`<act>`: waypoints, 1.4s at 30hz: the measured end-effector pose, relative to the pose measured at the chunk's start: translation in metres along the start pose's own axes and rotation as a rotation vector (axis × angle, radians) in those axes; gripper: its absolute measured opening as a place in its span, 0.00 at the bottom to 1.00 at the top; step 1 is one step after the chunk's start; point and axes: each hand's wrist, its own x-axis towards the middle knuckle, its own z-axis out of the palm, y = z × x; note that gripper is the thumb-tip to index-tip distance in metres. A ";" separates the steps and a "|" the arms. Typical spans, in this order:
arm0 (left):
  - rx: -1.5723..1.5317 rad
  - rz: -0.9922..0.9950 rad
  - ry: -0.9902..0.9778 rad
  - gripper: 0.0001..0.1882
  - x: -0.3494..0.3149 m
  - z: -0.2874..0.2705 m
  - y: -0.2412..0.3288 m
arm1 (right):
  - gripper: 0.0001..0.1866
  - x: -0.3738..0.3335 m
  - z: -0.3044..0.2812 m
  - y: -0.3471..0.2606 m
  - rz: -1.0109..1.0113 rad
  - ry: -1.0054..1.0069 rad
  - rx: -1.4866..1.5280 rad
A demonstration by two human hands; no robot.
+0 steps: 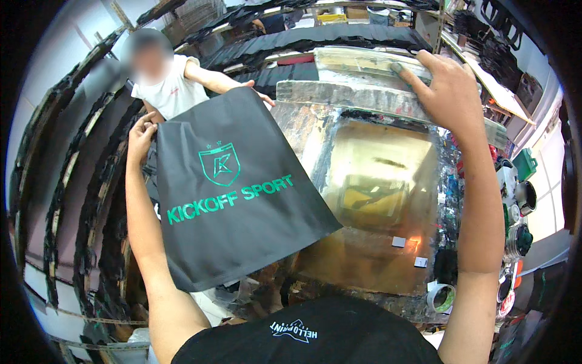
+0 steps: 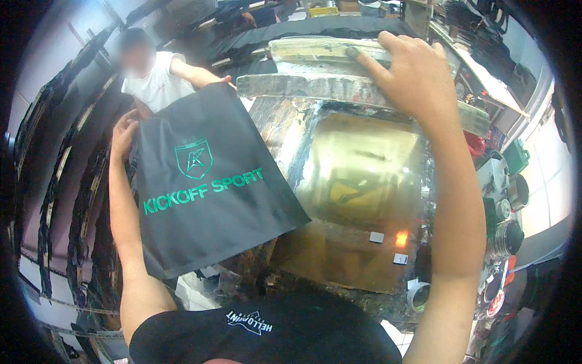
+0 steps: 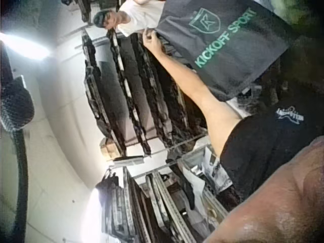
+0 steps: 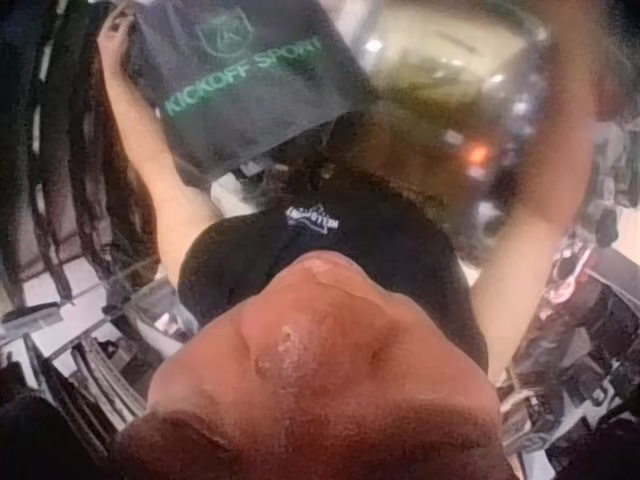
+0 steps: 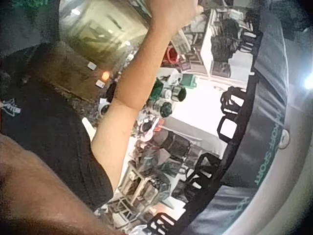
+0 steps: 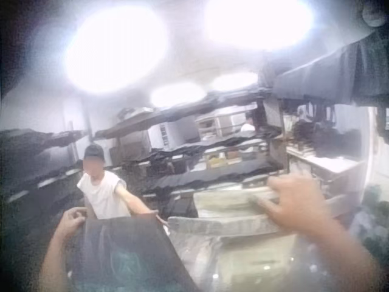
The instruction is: The person performs screen printing on black bags using a squeegee and a manual screen printing frame. They apply green ink through the screen, lift the frame to reveal the printed design, and swap the bags one by one on the table.
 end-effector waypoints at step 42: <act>0.750 -0.046 -0.216 0.16 -0.279 0.144 0.026 | 0.31 -0.004 0.000 0.005 0.013 -0.070 -0.071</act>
